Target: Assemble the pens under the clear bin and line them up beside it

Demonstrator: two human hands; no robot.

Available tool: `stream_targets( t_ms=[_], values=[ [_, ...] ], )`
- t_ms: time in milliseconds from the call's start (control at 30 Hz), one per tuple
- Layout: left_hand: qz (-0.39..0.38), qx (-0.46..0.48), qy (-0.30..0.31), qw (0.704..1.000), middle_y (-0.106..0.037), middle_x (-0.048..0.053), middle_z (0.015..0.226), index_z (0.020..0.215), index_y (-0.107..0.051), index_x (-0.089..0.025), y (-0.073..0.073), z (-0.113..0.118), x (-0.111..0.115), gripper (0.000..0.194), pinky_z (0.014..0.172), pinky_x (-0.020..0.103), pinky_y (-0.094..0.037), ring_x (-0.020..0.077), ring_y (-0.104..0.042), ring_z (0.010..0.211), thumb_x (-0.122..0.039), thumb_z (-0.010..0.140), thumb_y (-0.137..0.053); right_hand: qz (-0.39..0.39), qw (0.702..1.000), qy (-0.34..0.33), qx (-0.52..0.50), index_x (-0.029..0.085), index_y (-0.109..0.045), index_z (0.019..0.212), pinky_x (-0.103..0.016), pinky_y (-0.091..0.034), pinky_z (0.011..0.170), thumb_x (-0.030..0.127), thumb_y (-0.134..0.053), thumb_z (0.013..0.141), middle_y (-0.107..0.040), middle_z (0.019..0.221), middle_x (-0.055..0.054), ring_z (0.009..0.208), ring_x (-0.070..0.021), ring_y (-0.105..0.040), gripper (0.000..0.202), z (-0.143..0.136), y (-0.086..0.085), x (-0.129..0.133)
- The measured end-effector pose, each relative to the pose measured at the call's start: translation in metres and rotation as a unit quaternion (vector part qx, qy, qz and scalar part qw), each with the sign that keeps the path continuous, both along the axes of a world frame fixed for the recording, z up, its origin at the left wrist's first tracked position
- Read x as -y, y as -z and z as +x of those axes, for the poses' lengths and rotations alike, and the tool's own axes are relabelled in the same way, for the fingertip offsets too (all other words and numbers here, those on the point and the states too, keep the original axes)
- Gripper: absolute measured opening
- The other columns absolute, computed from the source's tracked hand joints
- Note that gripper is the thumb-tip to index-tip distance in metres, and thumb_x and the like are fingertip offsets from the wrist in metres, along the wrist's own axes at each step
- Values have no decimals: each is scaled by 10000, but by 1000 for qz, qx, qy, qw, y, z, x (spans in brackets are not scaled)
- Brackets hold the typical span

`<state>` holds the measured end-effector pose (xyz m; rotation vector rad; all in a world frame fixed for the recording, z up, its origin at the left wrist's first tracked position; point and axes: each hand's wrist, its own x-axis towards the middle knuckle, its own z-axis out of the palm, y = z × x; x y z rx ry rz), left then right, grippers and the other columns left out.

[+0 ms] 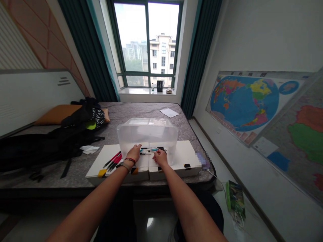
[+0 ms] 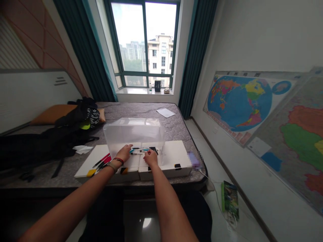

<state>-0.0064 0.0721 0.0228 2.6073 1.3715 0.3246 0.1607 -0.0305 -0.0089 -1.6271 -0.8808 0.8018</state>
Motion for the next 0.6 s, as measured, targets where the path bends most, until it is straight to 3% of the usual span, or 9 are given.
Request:
stream_targets(
  t_ms=[200,333,433,600],
  values=[
    [-10,107,22,994,-622,119,1104,1201,-570,-186,-6,-1,-4,463,897,315,-465,205,-624,984,-33,767,-528,3,1000,0,-7,173,-567,702,-181,-455,410,220,-521,778,-661,577,-14,437,-110,-570,101,0,0,0],
    [-77,255,6,964,-684,77,1009,1158,-594,-201,-14,1,-1,429,855,335,-498,184,-651,846,-96,742,-599,3,1000,2,-8,169,-578,713,-183,-458,421,220,-514,791,-658,569,-12,433,-108,-569,113,0,-1,0],
    [-199,411,-27,889,-709,71,950,1157,-583,-196,-18,3,7,503,802,339,-525,189,-663,827,-173,671,-708,1,1000,2,-10,169,-581,719,-177,-452,420,215,-513,794,-657,570,-6,426,-101,-561,111,0,0,-1],
    [-389,584,-65,710,-687,99,1012,1155,-549,-184,-22,4,27,617,785,348,-546,180,-672,852,-183,592,-801,-2,1000,0,-7,165,-593,734,-175,-452,422,224,-514,801,-659,577,-9,427,-98,-560,119,0,1,-1]
  ],
)
